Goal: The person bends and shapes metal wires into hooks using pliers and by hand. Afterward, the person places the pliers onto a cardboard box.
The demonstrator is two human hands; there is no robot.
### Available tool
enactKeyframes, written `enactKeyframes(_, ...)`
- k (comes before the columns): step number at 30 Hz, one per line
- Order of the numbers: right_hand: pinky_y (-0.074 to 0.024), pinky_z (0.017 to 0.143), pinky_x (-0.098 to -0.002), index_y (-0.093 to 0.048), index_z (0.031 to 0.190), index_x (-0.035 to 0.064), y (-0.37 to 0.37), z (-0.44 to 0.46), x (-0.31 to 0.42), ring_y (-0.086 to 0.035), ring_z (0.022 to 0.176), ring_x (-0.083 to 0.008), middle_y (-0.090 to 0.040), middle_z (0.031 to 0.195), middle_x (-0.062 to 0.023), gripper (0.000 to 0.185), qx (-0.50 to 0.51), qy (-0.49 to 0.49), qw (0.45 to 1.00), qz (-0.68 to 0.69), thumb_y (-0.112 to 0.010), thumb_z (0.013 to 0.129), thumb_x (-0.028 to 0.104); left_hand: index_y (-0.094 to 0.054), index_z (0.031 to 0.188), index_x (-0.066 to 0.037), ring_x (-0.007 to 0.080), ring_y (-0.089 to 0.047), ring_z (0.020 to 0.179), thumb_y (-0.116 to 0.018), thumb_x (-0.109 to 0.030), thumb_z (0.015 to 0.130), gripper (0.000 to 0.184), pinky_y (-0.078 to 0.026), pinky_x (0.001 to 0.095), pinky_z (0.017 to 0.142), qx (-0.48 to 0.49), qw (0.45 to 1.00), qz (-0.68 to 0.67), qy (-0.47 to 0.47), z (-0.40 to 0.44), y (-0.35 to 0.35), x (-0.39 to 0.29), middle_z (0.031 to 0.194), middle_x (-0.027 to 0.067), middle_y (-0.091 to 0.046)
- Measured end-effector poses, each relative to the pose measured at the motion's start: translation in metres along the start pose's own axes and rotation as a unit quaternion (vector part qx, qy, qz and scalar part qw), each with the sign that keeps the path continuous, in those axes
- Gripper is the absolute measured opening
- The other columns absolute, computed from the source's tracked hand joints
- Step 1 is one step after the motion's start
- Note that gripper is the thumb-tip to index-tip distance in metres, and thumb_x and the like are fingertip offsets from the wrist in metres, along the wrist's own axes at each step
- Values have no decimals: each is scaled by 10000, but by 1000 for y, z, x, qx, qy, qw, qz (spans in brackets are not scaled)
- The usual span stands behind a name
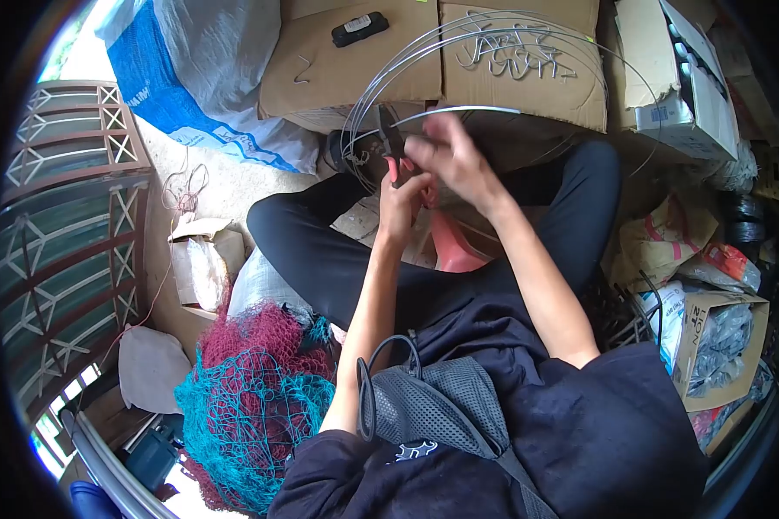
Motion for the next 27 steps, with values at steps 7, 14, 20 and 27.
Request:
enactKeyframes(7, -464, 1074, -410, -379, 1459, -147, -25, -24, -32, -538, 1328, -332, -565, 1358, -247, 1033, 155, -83, 974, 145, -819, 832, 547, -524, 1227, -102, 149, -629, 931, -525, -453, 995, 421, -506, 319, 763, -1, 1000, -8, 26, -12, 28, 10, 1041, 31, -614)
enactKeyframes(14, -436, 1111, -421, -320, 1475, -177, -50, -41, -20, -520, 1350, -386, -442, 1422, -321, 1049, -45, -34, 998, -29, -713, 901, 608, -539, 1289, -120, 123, -582, 1059, -430, -613, 1044, 561, -481, 300, 918, -27, 987, -130, 89, -5, 18, 16, 1138, -13, -592)
enactKeyframes(20, -402, 1137, -439, -254, 1536, -134, -71, -47, -24, -492, 1376, -423, -447, 1475, -356, 951, -137, -54, 989, 11, -628, 970, 534, -545, 1295, -89, 115, -552, 1062, -349, -491, 1122, 479, -479, 286, 933, -22, 989, 145, -31, 5, 28, 31, 1152, -3, -573)
enactKeyframes(27, -562, 887, -461, -570, 1296, -93, -52, -47, -9, -709, 999, -450, -726, 1048, -280, 624, -213, -63, 971, -85, -612, 931, 411, -453, 1490, -42, 200, -486, 1339, -381, -380, 1127, 502, -363, 318, 1147, -31, 994, 88, 53, -8, 12, 16, 1434, 49, -505)
Point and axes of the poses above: each hand's wrist, its own z-axis towards the middle knuckle, its own y-axis out of the back of the hand, x = y × z, the point moved 2 cm from there along z, towards the middle knuckle
